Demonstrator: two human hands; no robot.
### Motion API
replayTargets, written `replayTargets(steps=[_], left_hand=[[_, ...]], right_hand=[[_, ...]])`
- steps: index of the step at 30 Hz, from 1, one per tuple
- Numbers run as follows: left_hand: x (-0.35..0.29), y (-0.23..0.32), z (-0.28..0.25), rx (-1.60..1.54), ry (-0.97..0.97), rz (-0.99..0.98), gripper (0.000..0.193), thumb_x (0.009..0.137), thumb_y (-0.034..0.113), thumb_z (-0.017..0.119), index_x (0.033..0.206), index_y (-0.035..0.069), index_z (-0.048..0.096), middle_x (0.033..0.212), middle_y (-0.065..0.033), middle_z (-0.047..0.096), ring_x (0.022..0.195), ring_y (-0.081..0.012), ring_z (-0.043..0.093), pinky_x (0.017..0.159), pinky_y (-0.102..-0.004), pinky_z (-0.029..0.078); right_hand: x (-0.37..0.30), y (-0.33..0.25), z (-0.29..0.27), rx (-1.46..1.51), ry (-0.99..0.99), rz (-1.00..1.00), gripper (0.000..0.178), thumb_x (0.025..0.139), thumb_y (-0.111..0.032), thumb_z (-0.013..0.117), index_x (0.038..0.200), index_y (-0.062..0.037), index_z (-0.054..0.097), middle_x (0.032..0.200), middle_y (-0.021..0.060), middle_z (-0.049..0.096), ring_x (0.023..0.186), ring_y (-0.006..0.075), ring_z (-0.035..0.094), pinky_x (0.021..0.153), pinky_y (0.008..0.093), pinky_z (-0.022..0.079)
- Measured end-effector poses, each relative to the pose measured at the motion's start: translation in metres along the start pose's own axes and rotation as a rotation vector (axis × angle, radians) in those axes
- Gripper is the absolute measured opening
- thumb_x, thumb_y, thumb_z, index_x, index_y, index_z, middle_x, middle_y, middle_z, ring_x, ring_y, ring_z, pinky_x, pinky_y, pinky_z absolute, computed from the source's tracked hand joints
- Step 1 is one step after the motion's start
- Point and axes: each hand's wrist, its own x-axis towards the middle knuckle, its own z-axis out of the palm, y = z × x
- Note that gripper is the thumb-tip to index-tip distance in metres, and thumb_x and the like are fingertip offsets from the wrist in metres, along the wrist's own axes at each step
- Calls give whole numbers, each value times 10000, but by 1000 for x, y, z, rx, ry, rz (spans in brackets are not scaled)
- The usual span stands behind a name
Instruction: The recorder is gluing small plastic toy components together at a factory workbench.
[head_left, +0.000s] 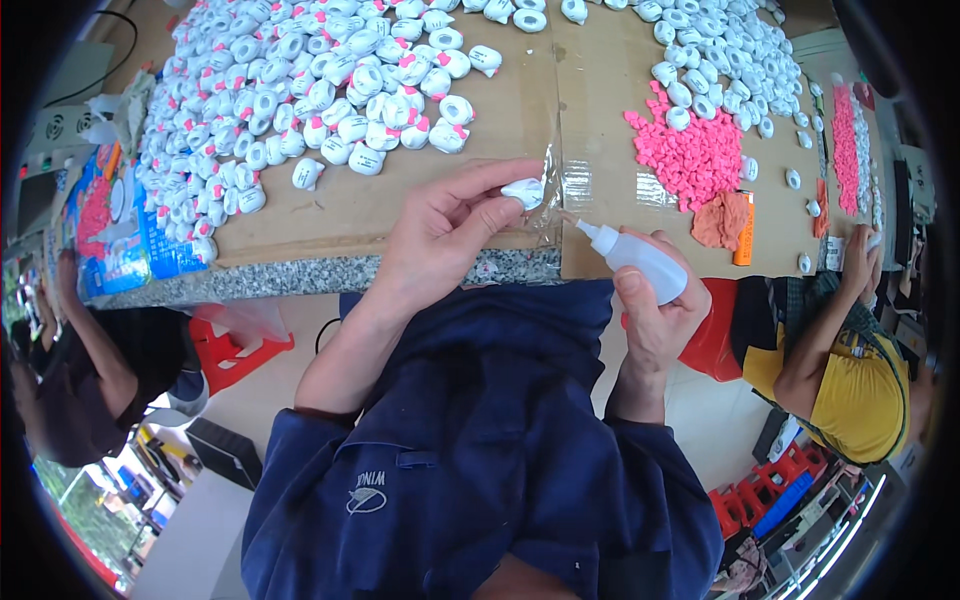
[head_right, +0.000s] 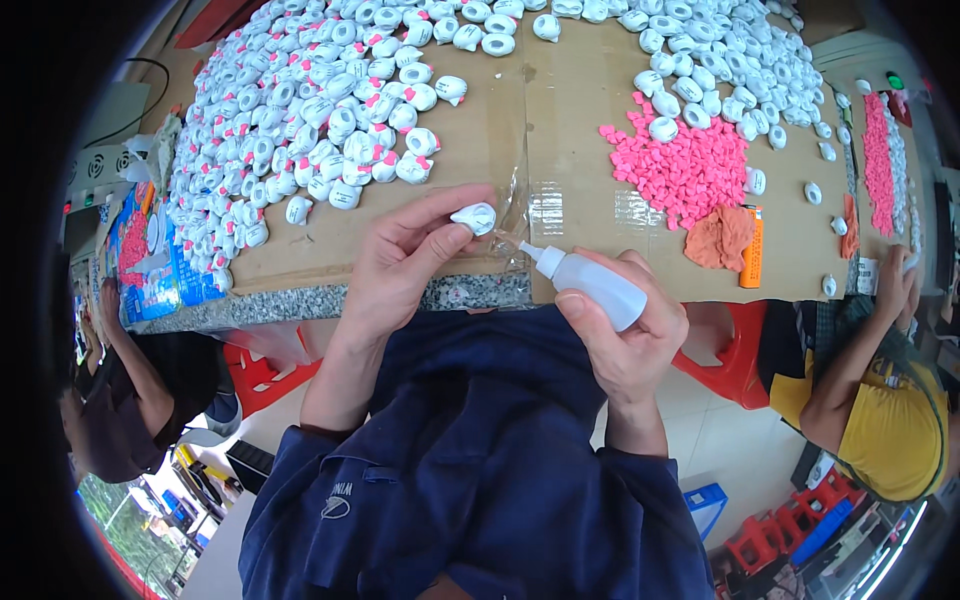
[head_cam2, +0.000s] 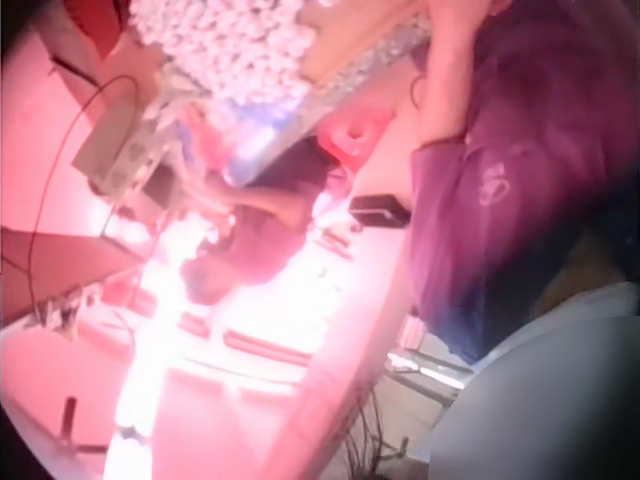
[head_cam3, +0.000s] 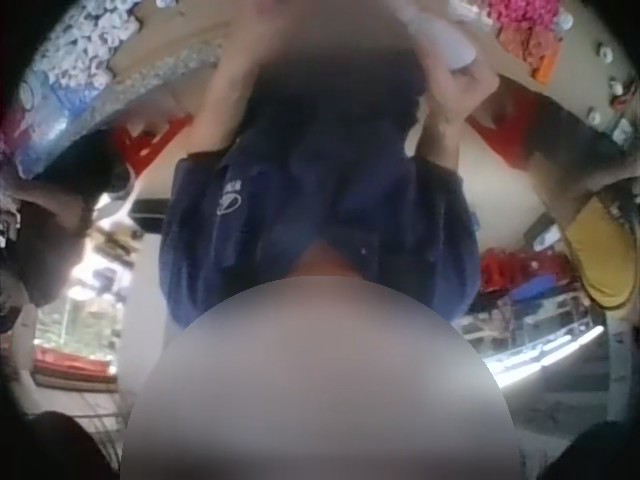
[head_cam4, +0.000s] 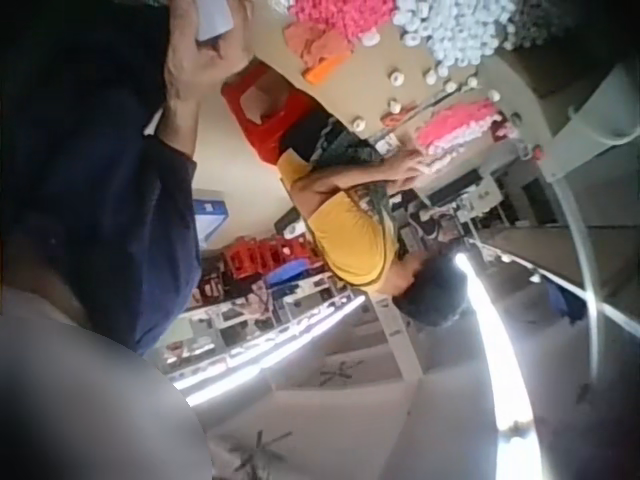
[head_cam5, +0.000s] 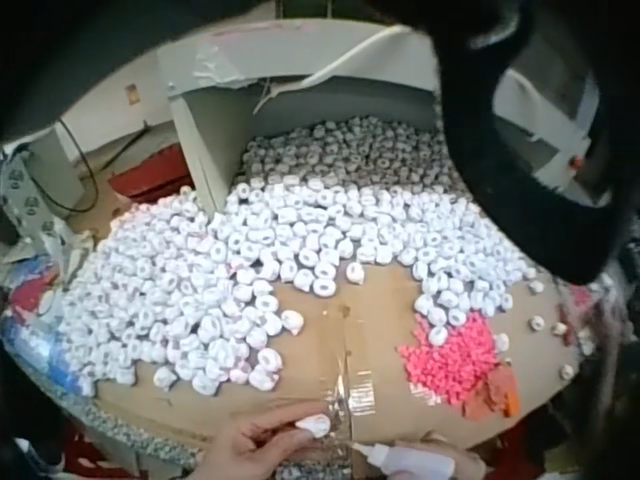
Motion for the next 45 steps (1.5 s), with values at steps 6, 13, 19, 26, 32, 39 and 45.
replayTargets(steps=[6,13,19,26,32,39,45], left_hand=[[1,-2,0,25,-25,43,304,865,55,530,1162,-12,527,1094,-66,562,947,-124,557,847,-250,449],[0,1,1,6,-12,29,297,859,16,509,1154,-3,538,1089,-66,555,948,-122,548,839,-246,446],[1,1,1,-4,-6,19,296,854,-12,493,1144,6,550,1086,-63,546,955,-115,532,846,-235,432],[1,-1,-1,43,-14,28,315,863,57,535,1171,-6,521,1118,-75,562,938,-122,563,838,-259,455],[-1,-3,-2,4,-20,54,333,847,28,546,1176,-10,515,1132,-75,558,988,-124,537,870,-260,431],[-2,-1,2,37,-8,36,346,842,13,546,1184,-16,499,1135,-88,558,999,-129,534,886,-261,415],[0,-1,4,-45,-21,63,308,834,-81,470,1137,-30,490,1088,-65,546,1005,-115,517,889,-247,415]], right_hand=[[1,-3,3,-35,-1,45,279,683,-61,718,919,59,627,687,39,560,604,86,468,526,201,345],[1,0,1,-53,6,43,303,716,-127,699,934,70,621,690,32,540,595,74,459,522,194,336],[1,-1,2,-60,-2,58,343,741,-183,681,947,83,614,690,26,517,590,68,453,531,191,325],[1,-2,-1,0,28,64,324,733,-143,687,965,69,609,778,52,582,660,91,523,604,187,392],[8,3,3,170,170,124,311,701,4,692,990,52,587,904,64,595,794,106,552,712,210,439],[27,28,15,-198,26,-44,291,738,69,633,1011,18,549,1014,76,590,904,125,554,792,239,440],[25,27,16,-130,6,-59,289,750,73,615,1019,16,526,1016,98,589,923,138,552,808,251,440]])
